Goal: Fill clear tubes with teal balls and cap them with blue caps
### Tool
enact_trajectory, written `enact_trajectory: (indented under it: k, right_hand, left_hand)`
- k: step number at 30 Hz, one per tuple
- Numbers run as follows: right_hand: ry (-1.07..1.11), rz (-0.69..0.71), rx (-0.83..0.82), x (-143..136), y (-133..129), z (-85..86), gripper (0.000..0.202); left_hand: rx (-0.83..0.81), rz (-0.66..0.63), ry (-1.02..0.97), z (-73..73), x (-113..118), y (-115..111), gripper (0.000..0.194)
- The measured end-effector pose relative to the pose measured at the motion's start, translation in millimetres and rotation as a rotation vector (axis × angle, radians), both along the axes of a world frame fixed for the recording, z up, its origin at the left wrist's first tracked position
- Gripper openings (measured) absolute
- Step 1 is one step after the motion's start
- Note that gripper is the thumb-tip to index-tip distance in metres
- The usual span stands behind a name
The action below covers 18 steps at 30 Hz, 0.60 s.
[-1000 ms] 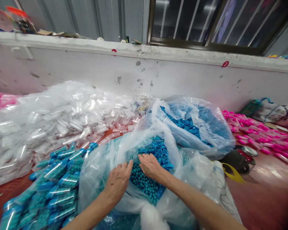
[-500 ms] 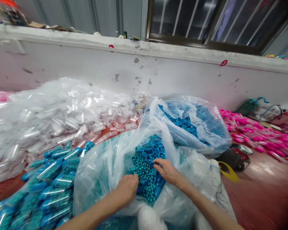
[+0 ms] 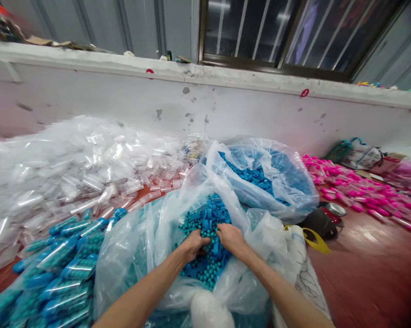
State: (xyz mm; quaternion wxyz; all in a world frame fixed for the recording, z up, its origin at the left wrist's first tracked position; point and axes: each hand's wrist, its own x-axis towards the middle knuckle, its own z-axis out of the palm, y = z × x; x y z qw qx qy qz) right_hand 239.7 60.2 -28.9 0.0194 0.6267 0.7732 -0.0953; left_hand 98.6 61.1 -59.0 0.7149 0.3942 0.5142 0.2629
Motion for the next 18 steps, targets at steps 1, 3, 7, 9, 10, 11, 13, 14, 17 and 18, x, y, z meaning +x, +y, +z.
enact_trajectory:
  k: [1, 3, 7, 9, 10, 11, 13, 14, 17, 18]
  right_hand:
    - [0.002, -0.009, -0.009, 3.8, -0.9, 0.5, 0.021]
    - [0.013, -0.016, -0.022, 9.7, -2.1, 1.8, 0.022]
    - [0.058, -0.019, 0.003, 13.9, 0.7, 7.2, 0.031]
    - [0.104, -0.013, 0.040, 12.5, 3.2, 12.0, 0.034]
    - [0.133, 0.002, 0.065, 10.9, 3.9, 14.9, 0.035]
    - [0.160, 0.026, 0.091, 8.6, 4.2, 17.9, 0.036]
    - [0.181, 0.112, 0.128, 2.1, 3.8, 23.7, 0.039]
    - [0.166, 0.169, 0.137, -1.8, 3.3, 25.9, 0.041]
    - [0.066, 0.343, 0.148, -13.9, 3.5, 26.5, 0.042]
    - [0.031, 0.390, 0.152, -17.3, 4.5, 24.4, 0.039]
  left_hand:
    - [-0.017, 0.020, -0.052, -0.1, -3.4, -2.7, 0.034]
    - [-0.032, 0.043, -0.114, 1.1, -9.1, -7.6, 0.039]
    - [-0.041, 0.088, -0.210, 5.4, -18.4, -13.9, 0.042]
    - [-0.049, 0.104, -0.227, 7.2, -23.3, -16.6, 0.041]
    - [-0.059, 0.108, -0.232, 8.0, -25.8, -18.1, 0.042]
    - [-0.070, 0.109, -0.236, 8.9, -28.1, -19.7, 0.042]
    - [-0.091, 0.105, -0.245, 11.0, -32.0, -22.8, 0.044]
    - [-0.101, 0.099, -0.249, 12.1, -33.4, -24.3, 0.045]
    - [-0.124, 0.070, -0.246, 14.5, -35.6, -27.9, 0.047]
    - [-0.128, 0.062, -0.240, 14.6, -35.8, -28.7, 0.047]
